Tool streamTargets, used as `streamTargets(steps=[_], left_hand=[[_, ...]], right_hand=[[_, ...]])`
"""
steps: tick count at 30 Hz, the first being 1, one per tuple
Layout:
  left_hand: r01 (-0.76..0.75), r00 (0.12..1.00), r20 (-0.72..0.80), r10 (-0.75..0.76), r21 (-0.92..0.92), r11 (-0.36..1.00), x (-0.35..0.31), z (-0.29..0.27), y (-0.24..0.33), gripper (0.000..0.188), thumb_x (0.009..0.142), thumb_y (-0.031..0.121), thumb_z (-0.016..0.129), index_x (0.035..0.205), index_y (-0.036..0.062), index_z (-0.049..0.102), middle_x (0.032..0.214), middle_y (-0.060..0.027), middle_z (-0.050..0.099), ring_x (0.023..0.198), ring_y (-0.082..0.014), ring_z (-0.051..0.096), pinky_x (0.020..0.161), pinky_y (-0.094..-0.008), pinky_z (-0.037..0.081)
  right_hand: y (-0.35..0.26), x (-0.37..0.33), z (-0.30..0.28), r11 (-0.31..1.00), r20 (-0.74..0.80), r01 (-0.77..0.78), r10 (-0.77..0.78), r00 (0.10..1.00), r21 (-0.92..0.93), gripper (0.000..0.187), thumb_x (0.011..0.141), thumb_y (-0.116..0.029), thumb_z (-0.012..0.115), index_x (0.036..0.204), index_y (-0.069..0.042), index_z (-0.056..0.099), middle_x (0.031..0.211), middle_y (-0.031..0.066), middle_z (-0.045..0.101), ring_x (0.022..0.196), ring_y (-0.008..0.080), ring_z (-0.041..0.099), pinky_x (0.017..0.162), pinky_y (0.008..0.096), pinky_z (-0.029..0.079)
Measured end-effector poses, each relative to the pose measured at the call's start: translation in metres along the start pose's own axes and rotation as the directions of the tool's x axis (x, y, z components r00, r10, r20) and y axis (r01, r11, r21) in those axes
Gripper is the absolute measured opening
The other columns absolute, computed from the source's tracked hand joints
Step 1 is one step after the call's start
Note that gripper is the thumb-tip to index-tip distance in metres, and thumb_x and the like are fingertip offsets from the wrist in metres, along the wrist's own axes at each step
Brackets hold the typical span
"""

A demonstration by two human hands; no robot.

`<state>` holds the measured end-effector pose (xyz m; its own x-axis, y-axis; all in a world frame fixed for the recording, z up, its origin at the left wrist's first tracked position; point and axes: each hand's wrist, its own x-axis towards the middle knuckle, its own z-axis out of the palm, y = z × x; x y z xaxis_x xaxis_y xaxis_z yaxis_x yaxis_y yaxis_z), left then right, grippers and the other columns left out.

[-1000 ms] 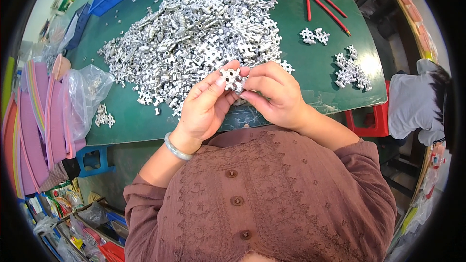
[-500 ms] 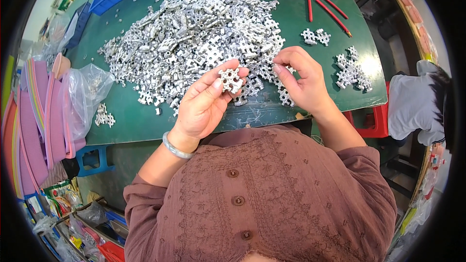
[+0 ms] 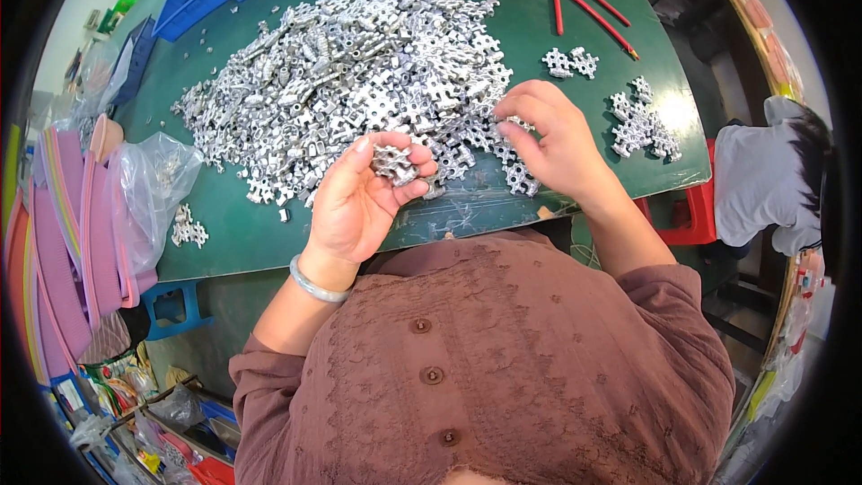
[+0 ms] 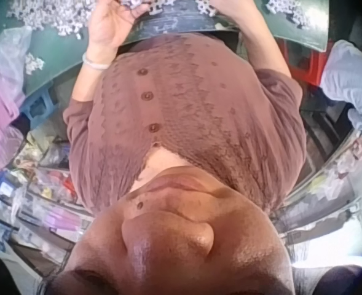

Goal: The person assembles small white plastic connector pieces by pressing them together by hand, then places several of the assembled items into a clear plastic bag and picks up more unassembled parts from a pile on the workbench.

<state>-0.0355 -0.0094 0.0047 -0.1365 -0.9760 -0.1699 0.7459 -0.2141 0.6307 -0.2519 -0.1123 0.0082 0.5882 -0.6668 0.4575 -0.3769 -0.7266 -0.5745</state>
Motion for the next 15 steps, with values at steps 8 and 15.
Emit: streamTargets(steps=[8, 15], left_hand=[[-0.016, 0.997, -0.080, 0.025, 0.110, 0.994, -0.002, -0.001, -0.002, 0.027, 0.087, 0.028, 0.045, 0.074, 0.0048, 0.048, 0.080, -0.0112, 0.053, 0.070, -0.0190, 0.051, 0.056, -0.0275, 0.042], [0.126, 0.974, -0.221, -0.052, 0.336, 0.933, -0.001, 0.022, 0.003, 0.017, 0.080, 0.008, 0.049, 0.096, 0.0025, 0.053, 0.078, -0.0052, 0.056, 0.062, -0.0105, 0.051, 0.052, -0.0217, 0.041]], right_hand=[[-0.003, -0.002, 0.006, 0.967, 0.181, 0.191, -0.160, 0.970, -0.169, 0.016, 0.063, -0.014, 0.067, 0.075, -0.008, 0.058, 0.077, 0.0042, 0.049, 0.078, 0.0231, 0.047, 0.073, 0.0341, 0.034], [-0.008, 0.002, 0.002, 0.657, 0.256, -0.467, 0.397, 0.882, 0.592, 0.009, 0.080, -0.010, 0.059, 0.082, -0.001, 0.059, 0.073, -0.0014, 0.057, 0.064, 0.0047, 0.050, 0.056, 0.0208, 0.040]])
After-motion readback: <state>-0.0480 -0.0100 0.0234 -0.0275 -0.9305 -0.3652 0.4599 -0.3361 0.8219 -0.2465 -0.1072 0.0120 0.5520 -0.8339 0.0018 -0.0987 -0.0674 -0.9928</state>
